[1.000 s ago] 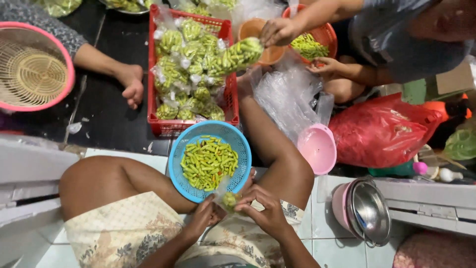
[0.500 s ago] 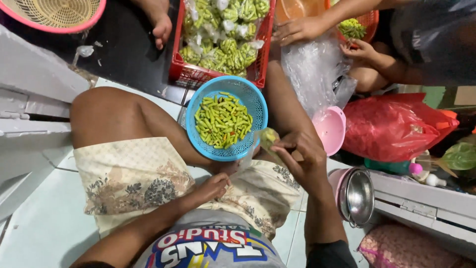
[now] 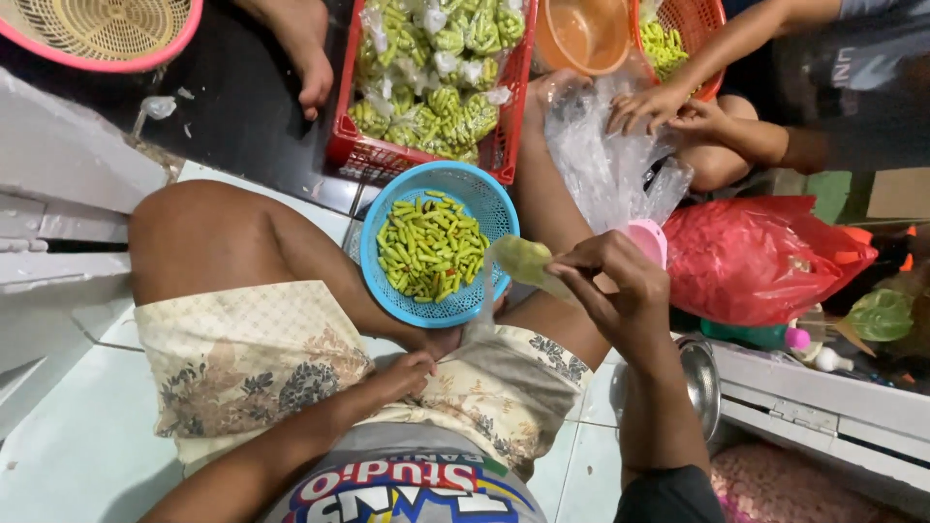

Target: The person sorts green peppers from a blue basket and a red crate, placing them into small clear plastic bags by hand.

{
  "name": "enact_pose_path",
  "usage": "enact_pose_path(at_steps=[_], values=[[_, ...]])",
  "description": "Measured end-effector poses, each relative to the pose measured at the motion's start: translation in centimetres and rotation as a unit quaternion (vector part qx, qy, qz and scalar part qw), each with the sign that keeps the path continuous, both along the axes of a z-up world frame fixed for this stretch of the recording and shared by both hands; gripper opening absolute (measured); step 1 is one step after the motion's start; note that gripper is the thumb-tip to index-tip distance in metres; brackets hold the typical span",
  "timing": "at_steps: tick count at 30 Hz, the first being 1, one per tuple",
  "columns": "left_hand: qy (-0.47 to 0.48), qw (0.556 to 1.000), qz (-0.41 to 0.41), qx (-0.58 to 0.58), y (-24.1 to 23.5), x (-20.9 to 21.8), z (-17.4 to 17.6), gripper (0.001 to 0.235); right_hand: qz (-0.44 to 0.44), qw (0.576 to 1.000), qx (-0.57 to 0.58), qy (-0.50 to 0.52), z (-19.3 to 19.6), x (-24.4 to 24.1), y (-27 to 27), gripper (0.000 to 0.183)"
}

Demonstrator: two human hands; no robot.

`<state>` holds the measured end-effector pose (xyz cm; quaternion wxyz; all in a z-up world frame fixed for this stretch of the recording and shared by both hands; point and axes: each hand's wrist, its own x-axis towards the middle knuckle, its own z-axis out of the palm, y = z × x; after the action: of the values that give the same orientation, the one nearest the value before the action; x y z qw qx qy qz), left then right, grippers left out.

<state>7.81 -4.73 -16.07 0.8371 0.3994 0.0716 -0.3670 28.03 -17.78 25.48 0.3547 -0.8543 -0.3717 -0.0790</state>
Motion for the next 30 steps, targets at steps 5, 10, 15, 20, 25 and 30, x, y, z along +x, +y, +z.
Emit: enact_pose_path(at_steps=[5,10,15,20,25,30], values=[[-0.012,0.999,-0.004,0.03,0.1,0.1,-1.5,0.02,-0.012,0.996,-0.037,-0.076,-0.5,2.2,-1.1,0.01],[-0.031,0.997,-0.019,0.063,-1.0,0.6,-3.8,0.024,0.005,0.997,-0.017,-0.075,-0.4,2.8,-1.4,0.009],[-0.099,0.984,-0.058,0.136,-1.1,-0.1,-5.2,0.025,0.022,1.0,-0.007,-0.02,-1.4,3.4,-0.9,0.01],[0.031,0.99,-0.034,0.131,-2.2,0.0,-4.6,0.008,-0.047,0.996,-0.036,0.066,0.3,2.4,0.2,0.009],[0.034,0.984,-0.065,0.163,-0.2,0.9,-0.6,0.017,-0.076,0.994,0.006,0.079,1.6,2.6,0.8,0.01],[0.022,0.977,-0.077,0.2,0.7,-0.2,-0.2,0.018,-0.106,0.991,-0.013,0.081,2.1,3.3,0.9,0.01]])
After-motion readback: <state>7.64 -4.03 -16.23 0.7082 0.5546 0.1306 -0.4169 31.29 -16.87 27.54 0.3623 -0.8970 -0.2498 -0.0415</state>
